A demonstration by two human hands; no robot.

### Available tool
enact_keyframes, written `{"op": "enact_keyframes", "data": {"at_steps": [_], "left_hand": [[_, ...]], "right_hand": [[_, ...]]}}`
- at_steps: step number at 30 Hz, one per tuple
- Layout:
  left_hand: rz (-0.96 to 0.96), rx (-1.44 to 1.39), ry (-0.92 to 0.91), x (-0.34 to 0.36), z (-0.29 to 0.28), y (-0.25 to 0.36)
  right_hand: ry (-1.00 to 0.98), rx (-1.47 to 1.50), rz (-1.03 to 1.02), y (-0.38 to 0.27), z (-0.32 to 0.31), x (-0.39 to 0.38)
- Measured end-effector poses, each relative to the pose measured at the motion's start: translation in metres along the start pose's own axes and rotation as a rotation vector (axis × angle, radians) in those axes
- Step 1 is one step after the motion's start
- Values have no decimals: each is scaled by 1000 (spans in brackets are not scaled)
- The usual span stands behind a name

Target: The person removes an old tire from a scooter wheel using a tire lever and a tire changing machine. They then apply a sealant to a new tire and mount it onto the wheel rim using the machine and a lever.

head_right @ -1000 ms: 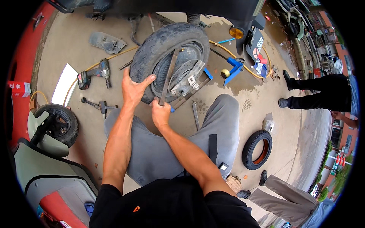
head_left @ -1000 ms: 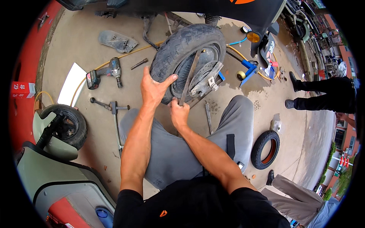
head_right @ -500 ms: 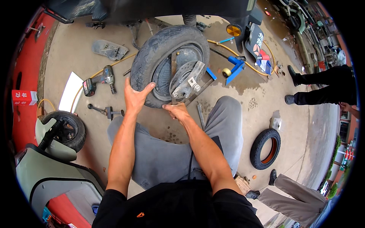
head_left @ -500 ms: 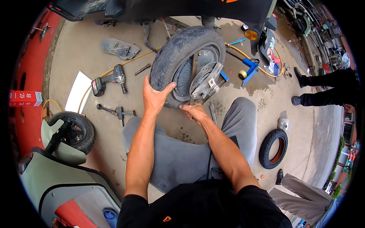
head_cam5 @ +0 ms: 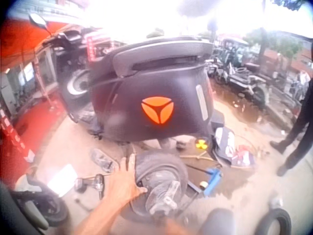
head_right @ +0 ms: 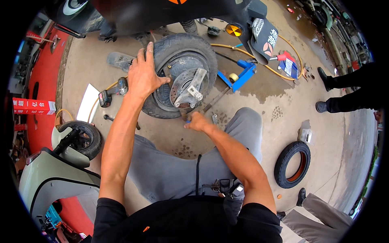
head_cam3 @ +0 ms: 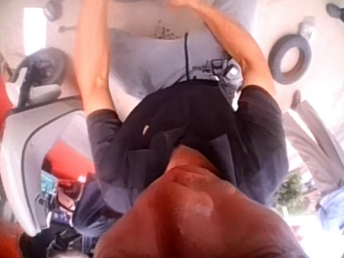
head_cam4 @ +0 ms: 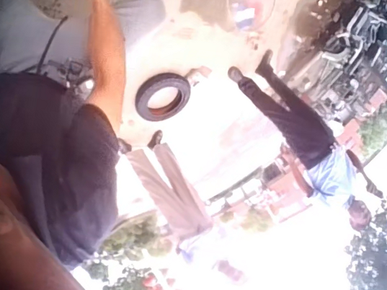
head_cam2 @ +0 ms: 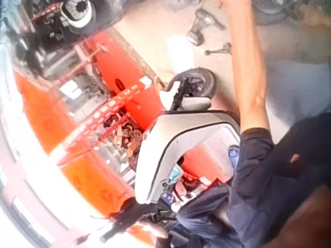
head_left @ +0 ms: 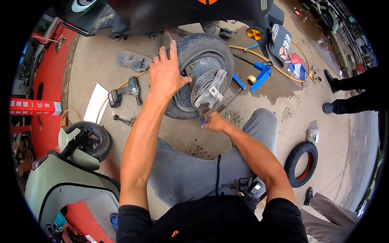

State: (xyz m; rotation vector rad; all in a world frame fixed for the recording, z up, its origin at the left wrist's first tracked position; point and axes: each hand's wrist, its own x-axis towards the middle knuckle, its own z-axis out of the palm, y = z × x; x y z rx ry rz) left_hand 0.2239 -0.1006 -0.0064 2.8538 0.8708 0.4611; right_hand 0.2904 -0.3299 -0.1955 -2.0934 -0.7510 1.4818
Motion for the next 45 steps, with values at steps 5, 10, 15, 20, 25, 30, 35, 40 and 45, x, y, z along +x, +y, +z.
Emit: {"op": "enact_keyframes", "data": {"at_steps": [5,10,15,20,25,30,35,40,45], "left_hand": [[-138,37,-98,-7,-1,3],[-192,3,-31,-27,13,-3],[-177,-73,-19,-16,25,10],[-149,-144,-11,-19,30,2],[-146,-79,-3,-25,24,0],[-184,-67,-13,-19,28,7],[-225,-21,-21,-16,19,15],[-252,-40,-23,-20,19,9],[-234,-70,-17,-15,23,16]], "right_hand": [[22,-98,-413,-13,-121,-120],[647,687,-254,108,-191,-156],[458,475,-207,313,-43,-90],[490,98,-158,285,66,-56],[715,-172,-139,249,65,-18],[767,-30,-115,253,57,21],[654,-3,-103,251,54,25],[589,-104,-152,234,35,25],[507,-87,-11,232,35,39]]}}
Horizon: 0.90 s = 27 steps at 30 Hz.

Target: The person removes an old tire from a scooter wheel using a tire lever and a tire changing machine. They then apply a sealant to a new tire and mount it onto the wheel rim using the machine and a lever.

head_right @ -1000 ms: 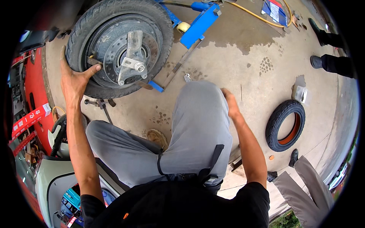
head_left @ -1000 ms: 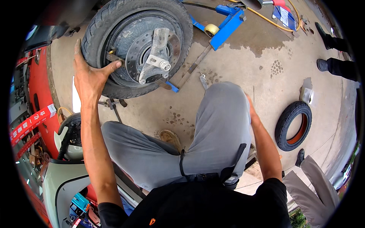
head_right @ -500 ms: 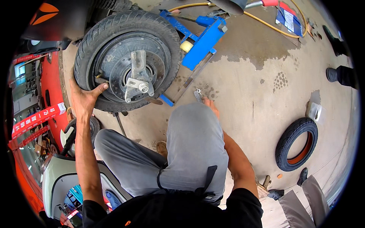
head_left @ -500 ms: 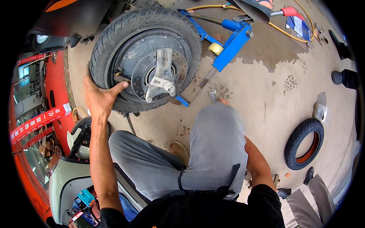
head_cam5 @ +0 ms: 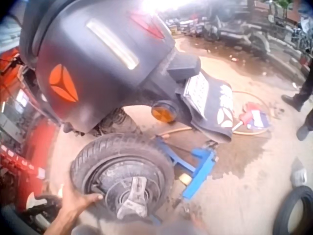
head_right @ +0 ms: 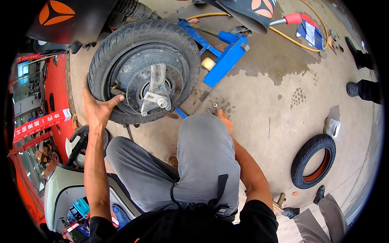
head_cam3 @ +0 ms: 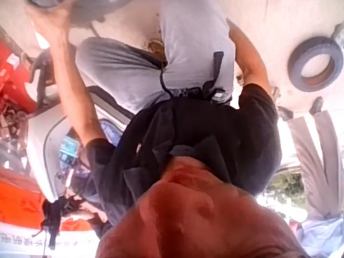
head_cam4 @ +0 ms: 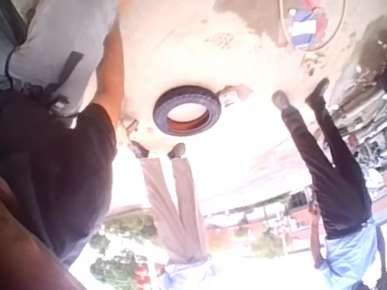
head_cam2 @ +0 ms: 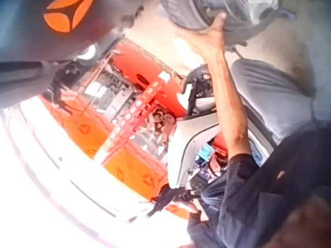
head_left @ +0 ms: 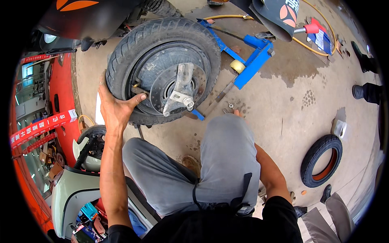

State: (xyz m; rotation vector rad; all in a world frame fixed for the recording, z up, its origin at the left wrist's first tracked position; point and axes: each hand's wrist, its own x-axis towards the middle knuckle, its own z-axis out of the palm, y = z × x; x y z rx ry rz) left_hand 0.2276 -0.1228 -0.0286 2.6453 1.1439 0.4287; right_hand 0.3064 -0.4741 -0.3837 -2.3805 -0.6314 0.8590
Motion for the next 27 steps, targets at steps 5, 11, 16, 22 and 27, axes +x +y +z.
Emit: {"op": "enact_keyframes", "data": {"at_steps": [5,11,16,22,27], "left_hand": [[3,-53,-18,0,-1,-4],[-45,-86,-28,-3,-4,-7],[-64,-102,-28,-2,-9,-3],[-61,-94,-25,-4,-11,-2],[-70,-68,-18,-7,-12,0]], "right_hand": [[-2,-10,-120,-7,-31,-8],[267,260,-25,-39,-198,-77],[133,121,101,-4,-232,-131],[-451,493,541,41,-209,-124],[-286,729,458,25,-201,-129]]}}
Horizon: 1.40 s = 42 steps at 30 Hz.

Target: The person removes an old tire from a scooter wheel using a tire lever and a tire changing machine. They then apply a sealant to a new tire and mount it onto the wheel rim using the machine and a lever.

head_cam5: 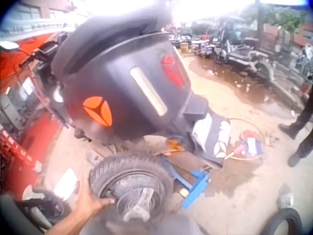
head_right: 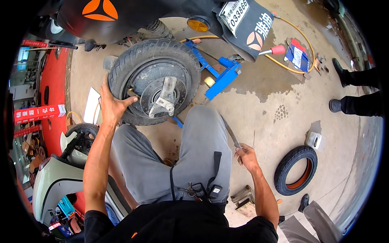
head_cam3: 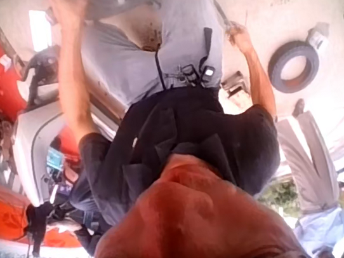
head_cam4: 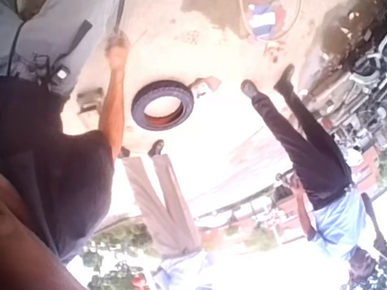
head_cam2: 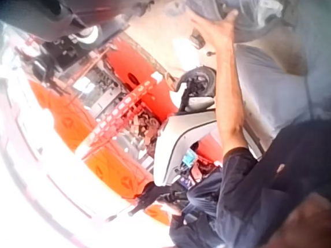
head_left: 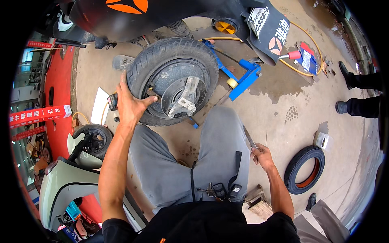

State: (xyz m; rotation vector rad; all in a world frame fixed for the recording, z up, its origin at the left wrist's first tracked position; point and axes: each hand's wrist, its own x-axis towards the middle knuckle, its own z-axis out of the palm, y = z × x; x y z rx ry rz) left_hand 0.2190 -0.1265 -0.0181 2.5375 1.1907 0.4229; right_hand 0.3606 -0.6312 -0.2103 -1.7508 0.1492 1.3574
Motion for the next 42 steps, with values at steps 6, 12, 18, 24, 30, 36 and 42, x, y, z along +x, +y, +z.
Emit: {"op": "enact_keyframes", "data": {"at_steps": [6,12,18,24,30,36,42], "left_hand": [[14,-38,14,3,1,-3],[9,1,21,5,3,-5],[17,-93,23,3,4,-11],[24,-103,69,-5,11,-22],[8,-70,84,-12,7,-20],[-100,-37,40,-15,2,-22],[-128,-15,4,-17,-8,-15]], "right_hand": [[138,-141,-480,-121,48,25],[54,15,-379,-161,73,28],[74,266,-255,-163,93,0],[2,242,-172,-189,77,36],[38,248,-228,-186,91,30],[90,-28,-409,-144,73,-19],[78,-496,-757,-238,47,-115]]}}
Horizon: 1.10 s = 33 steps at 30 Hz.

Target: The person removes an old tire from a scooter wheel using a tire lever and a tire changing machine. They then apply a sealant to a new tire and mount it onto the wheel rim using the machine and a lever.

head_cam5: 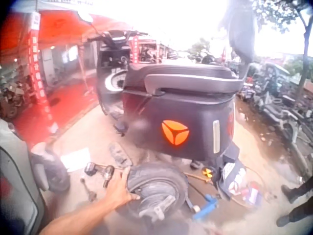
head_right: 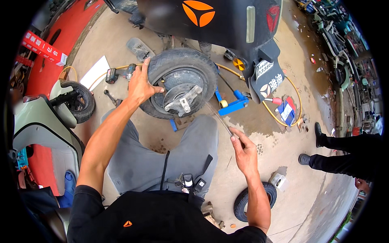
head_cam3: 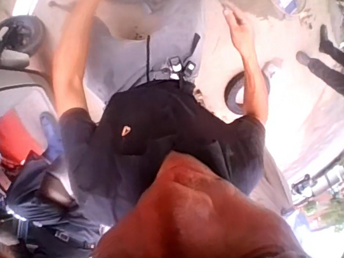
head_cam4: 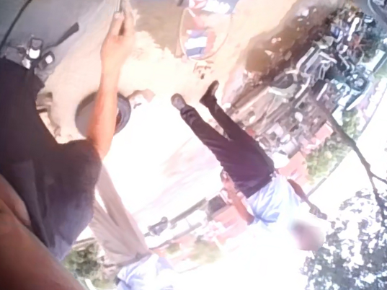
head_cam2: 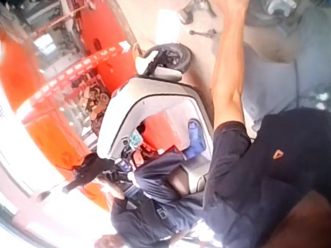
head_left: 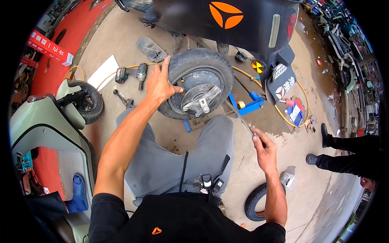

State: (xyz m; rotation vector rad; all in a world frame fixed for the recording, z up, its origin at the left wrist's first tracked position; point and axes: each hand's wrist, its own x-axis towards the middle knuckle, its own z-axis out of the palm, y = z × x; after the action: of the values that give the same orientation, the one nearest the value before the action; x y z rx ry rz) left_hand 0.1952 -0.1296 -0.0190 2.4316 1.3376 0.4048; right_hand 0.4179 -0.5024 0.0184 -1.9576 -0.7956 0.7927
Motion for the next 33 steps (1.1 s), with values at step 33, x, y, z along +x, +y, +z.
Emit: {"op": "enact_keyframes", "data": {"at_steps": [33], "left_hand": [[0,-311,199,-19,29,-48]], "right_hand": [[-195,-440,-44,-169,67,136]]}}
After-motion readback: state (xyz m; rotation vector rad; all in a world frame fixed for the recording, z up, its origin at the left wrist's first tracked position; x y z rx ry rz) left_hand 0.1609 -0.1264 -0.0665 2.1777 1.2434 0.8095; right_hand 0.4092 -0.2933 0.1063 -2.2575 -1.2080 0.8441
